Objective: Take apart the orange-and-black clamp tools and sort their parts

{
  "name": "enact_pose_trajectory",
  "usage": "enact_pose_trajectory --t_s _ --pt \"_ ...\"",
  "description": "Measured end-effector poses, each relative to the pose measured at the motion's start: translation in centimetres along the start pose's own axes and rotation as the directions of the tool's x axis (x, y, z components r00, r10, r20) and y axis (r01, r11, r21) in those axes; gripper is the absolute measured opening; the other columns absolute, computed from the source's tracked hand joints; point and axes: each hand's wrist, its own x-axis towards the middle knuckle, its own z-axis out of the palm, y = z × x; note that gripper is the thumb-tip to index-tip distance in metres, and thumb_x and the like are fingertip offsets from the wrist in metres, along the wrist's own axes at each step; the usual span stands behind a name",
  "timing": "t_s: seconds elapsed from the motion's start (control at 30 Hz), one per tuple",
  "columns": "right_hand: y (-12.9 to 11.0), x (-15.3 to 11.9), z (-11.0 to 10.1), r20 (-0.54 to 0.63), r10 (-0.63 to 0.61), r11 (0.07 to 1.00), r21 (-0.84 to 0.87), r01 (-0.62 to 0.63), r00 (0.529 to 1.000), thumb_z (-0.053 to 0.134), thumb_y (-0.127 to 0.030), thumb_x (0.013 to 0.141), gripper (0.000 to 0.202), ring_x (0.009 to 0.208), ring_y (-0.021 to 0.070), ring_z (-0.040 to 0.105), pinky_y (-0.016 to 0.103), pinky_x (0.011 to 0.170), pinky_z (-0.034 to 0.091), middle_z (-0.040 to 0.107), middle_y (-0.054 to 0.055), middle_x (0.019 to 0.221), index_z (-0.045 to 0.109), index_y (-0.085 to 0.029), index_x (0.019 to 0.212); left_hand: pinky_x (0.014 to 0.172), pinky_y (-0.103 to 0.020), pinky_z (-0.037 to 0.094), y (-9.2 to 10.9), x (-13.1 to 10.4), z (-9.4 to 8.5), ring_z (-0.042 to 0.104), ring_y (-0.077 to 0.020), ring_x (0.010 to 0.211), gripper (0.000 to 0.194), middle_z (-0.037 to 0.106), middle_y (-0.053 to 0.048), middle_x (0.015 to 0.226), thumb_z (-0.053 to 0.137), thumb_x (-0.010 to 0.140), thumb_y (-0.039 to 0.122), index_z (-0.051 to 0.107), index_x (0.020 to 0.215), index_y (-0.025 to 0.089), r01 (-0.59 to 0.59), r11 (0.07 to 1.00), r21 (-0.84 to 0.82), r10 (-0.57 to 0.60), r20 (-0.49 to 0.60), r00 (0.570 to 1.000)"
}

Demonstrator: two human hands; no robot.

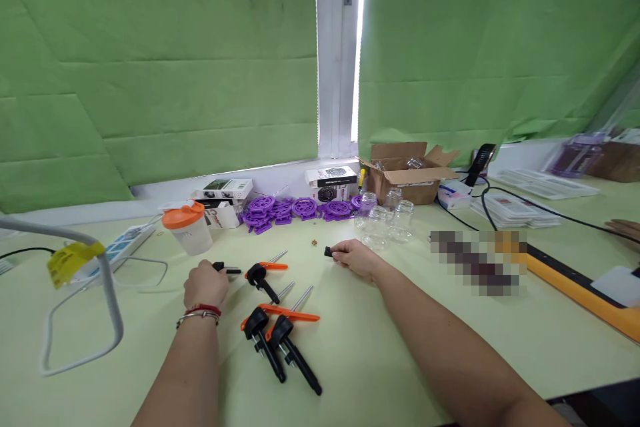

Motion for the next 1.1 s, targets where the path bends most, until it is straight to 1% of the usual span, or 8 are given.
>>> enact_pose_trajectory --t_s 0.13,0.33,0.4,0.5,0.6,0.73,0.8,1.1 --pt "-0.2 0.0 0.3 -0.011 -0.008 0.997 0.073 0.009 1.0 0.067 -0.022 0.068 0.018 0.053 0.0069 0.045 0.021 0.053 0.037 0.059 -0.001 0.066 0.064 -0.014 0.084 0.062 -0.042 0.046 1.1 -0.8 -0.1 0.061 -0.0375 0.09 0.037 0.063 -0.023 0.101 0.05 0.072 0.044 0.057 0.095 0.015 0.069 0.988 0.139 -0.077 0.058 0.995" --pt "-0.9 -0.2 0.4 0.033 -0.009 0.985 0.173 0.003 0.999 0.068 -0.025 0.068 0.02 0.045 0.0048 0.039 0.02 0.046 0.029 0.058 -0.003 0.062 0.059 -0.015 0.082 0.073 -0.052 0.044 2.9 -2.3 -1.3 0.056 -0.0414 0.097 0.044 0.061 -0.022 0.1 0.052 0.069 0.05 0.057 0.093 0.013 -0.024 0.974 0.226 0.041 -0.069 0.997" --pt "-1.2 -0.3 0.5 0.047 -0.019 0.98 0.2 0.009 0.999 0.069 -0.027 0.067 0.022 0.045 0.0048 0.038 0.02 0.045 0.027 0.058 -0.003 0.062 0.058 -0.015 0.082 0.082 -0.055 0.041 4.2 -3.5 -1.6 0.052 -0.0408 0.105 0.042 0.058 -0.024 0.106 0.049 0.073 0.045 0.056 0.098 0.011 -0.146 0.983 0.115 0.163 -0.161 0.973" --pt "-2.1 -0.9 0.9 0.06 -0.075 0.97 0.236 0.059 0.995 0.07 -0.032 0.066 0.026 0.047 0.0051 0.039 0.02 0.045 0.027 0.058 -0.002 0.064 0.059 -0.015 0.081 0.093 -0.048 0.041 7.2 -6.3 -1.8 0.053 -0.0303 0.109 0.036 0.056 -0.016 0.114 0.049 0.078 0.04 0.053 0.104 0.015 -0.299 0.848 -0.438 0.276 -0.118 0.954" --pt "-3.4 -1.8 1.4 0.062 -0.149 0.956 0.265 0.127 0.987 0.068 -0.039 0.067 0.028 0.047 0.0049 0.038 0.021 0.045 0.026 0.056 -0.003 0.063 0.059 -0.015 0.079 0.09 -0.041 0.047 10.7 -9.3 -1.4 0.061 -0.0225 0.095 0.025 0.063 -0.012 0.099 0.05 0.083 0.038 0.053 0.093 0.016 0.2 0.435 -0.878 0.288 0.345 0.893" --pt "-4.5 -3.1 2.2 0.043 -0.217 0.954 0.223 0.203 0.975 0.067 -0.041 0.069 0.029 0.05 0.0061 0.041 0.021 0.048 0.031 0.056 -0.003 0.061 0.063 -0.015 0.078 0.078 -0.036 0.054 13.4 -11.4 0.0 0.066 -0.0202 0.078 0.024 0.064 -0.016 0.083 0.041 0.091 0.034 0.05 0.086 0.012 0.726 0.145 -0.672 0.247 0.735 0.631" --pt "-4.5 -3.4 2.8 0.056 -0.271 0.95 0.176 0.258 0.961 0.067 -0.04 0.069 0.026 0.056 0.0084 0.048 0.022 0.054 0.038 0.059 -0.001 0.065 0.065 -0.015 0.077 0.073 -0.037 0.055 13.9 -11.6 0.7 0.066 -0.0202 0.071 0.03 0.063 -0.015 0.079 0.034 0.093 0.034 0.05 0.087 0.01 0.797 0.083 -0.599 0.294 0.778 0.555" --pt "-4.2 -3.9 4.1 0.019 -0.414 0.91 0.027 0.414 0.91 0.071 -0.038 0.067 0.023 0.061 0.0136 0.058 0.025 0.056 0.046 0.066 0.002 0.069 0.067 -0.018 0.077 0.072 -0.038 0.057 13.4 -10.9 1.8 0.063 -0.0153 0.059 0.03 0.058 -0.005 0.064 0.029 0.095 0.027 0.051 0.081 0.011 0.841 -0.108 -0.531 0.342 0.774 0.532"
